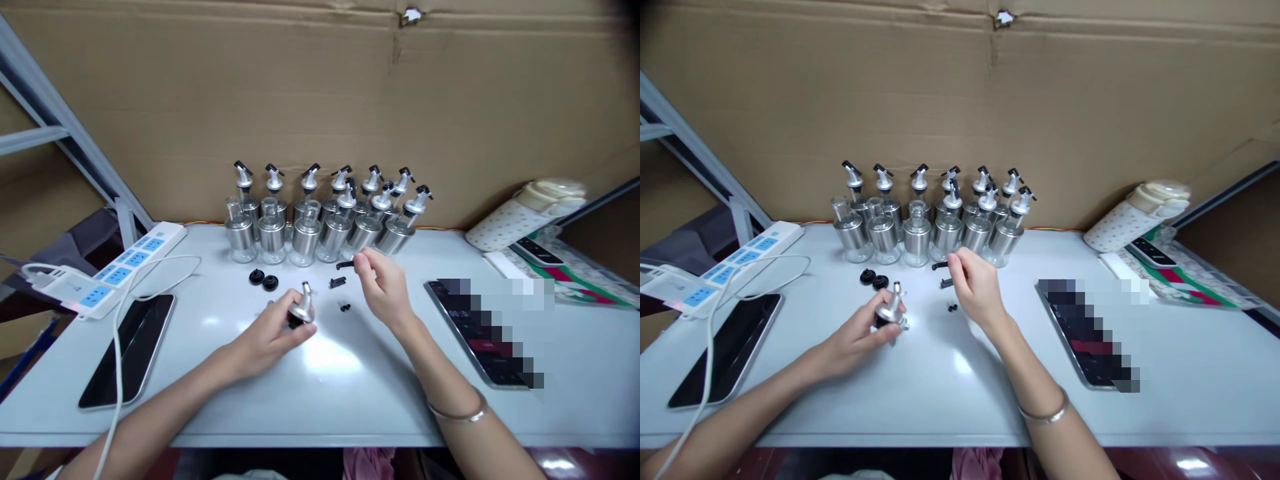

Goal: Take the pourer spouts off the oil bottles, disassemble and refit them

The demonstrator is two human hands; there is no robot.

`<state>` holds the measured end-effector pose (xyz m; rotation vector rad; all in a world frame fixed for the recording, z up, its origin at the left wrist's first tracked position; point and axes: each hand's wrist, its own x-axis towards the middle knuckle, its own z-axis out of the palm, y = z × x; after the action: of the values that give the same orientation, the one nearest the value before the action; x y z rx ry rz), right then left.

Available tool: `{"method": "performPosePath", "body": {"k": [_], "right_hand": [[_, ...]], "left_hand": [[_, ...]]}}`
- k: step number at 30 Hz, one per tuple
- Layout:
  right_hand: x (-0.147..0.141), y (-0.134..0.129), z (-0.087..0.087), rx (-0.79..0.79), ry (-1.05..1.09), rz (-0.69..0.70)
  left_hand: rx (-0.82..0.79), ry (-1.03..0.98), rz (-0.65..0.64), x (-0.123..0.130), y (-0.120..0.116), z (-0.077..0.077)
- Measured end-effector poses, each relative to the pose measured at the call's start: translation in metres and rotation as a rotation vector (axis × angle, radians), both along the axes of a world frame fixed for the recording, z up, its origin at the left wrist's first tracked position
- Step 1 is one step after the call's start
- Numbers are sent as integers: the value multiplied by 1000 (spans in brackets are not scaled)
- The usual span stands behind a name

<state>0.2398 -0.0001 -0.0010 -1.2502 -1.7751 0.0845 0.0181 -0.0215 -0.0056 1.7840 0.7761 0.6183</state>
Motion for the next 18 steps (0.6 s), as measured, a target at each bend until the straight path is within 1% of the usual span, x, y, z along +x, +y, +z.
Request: {"method": "performPosePath", "body": {"k": [2, 4, 5, 7, 10, 12, 14, 18], "right_hand": [[10, 7, 1, -282, -88, -63], [17, 12, 0, -571, -232, -88], [19, 14, -3, -684, -305, -95], [21, 16, -9, -817, -410, -109], [18, 16, -19, -879, -474, -132], [16, 15, -22, -895, -509, -159], [15, 13, -21, -892, -540, -183], [18, 9, -13, -873, -580, -241]], "left_hand": [[-28, -53, 117, -2, 4, -5], [-26, -82, 192, -4, 6, -9], [-24, -90, 209, -4, 7, -10], [-19, -88, 214, -4, 7, -11], [39, -30, 227, -2, 5, -11], [70, 19, 246, -2, 5, -10], [62, 62, 249, -1, 5, -10], [49, 104, 252, -1, 6, -9]]}}
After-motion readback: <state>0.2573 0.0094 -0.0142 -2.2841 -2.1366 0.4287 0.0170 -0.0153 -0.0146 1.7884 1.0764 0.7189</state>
